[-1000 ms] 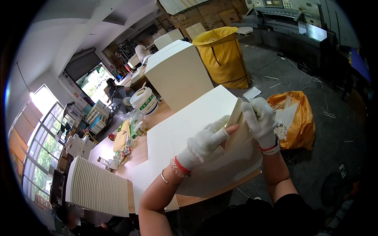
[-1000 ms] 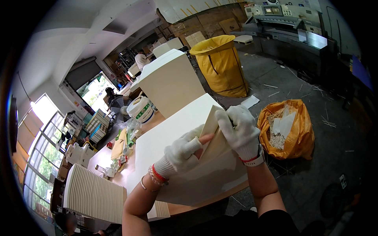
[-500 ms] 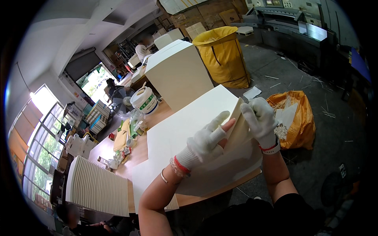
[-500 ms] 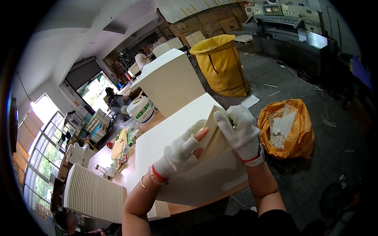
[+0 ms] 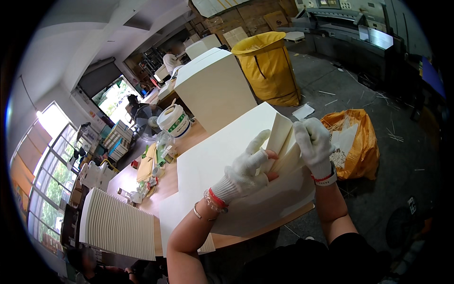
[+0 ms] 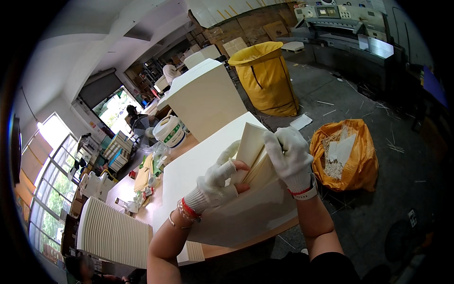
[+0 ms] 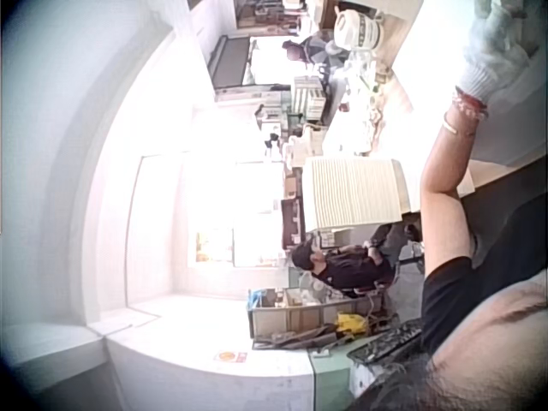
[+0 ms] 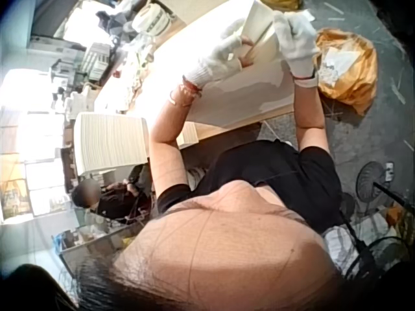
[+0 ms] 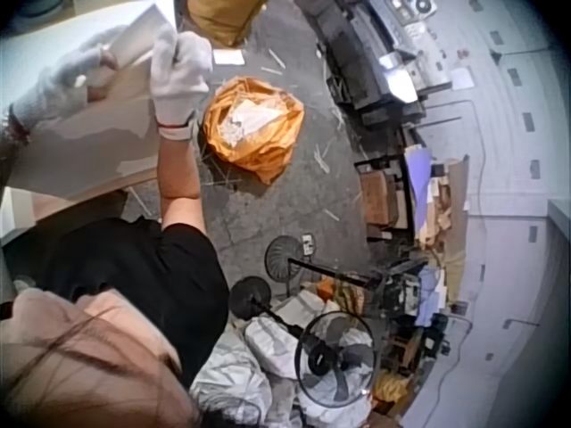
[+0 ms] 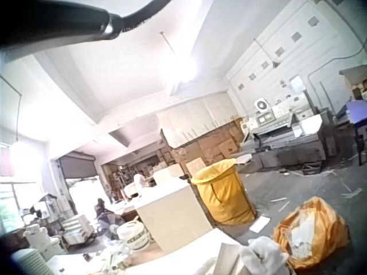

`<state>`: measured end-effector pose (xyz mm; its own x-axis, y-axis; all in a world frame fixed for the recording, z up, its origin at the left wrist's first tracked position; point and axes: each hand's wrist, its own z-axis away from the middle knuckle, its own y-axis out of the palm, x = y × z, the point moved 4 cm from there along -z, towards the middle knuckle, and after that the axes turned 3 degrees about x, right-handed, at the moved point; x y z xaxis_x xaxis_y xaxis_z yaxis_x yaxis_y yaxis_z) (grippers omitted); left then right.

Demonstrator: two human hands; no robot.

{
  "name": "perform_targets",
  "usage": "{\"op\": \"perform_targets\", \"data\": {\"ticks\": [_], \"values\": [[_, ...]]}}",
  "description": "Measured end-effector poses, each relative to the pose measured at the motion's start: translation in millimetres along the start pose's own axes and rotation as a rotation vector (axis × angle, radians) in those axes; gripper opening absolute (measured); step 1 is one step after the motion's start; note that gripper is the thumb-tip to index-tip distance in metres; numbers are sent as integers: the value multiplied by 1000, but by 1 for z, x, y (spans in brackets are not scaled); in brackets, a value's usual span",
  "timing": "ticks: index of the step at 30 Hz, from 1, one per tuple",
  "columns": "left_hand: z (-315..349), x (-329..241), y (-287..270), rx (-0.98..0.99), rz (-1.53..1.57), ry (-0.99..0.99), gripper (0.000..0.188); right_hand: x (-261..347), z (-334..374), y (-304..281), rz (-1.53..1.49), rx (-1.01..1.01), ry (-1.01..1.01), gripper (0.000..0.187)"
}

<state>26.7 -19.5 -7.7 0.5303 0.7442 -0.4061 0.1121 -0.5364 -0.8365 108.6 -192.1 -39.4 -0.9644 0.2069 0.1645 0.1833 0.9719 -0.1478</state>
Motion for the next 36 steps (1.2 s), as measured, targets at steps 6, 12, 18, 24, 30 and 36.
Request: {"op": "perform_targets", "data": {"ticks": [6,12,18,24,30,36], "values": [[-1,-8,-4,83,-23,59,47,-5,0,1,-183,2,290,17],[-3,-7,-2,47,45,54,40,-1,-2,-1,-118,-24,196,12],[-1,-6,-1,15,-35,-10,41,-1,3,-1,-45,-2,134,20],[11,1,-5,-46,30,70,53,19,0,-19,68,-202,137,18],[23,-22,0,-159,-421,14,50,61,5,1,-23,431,91,16],[21,-19,22,-58,-693,55,44,58,12,7,-38,444,275,15]]}}
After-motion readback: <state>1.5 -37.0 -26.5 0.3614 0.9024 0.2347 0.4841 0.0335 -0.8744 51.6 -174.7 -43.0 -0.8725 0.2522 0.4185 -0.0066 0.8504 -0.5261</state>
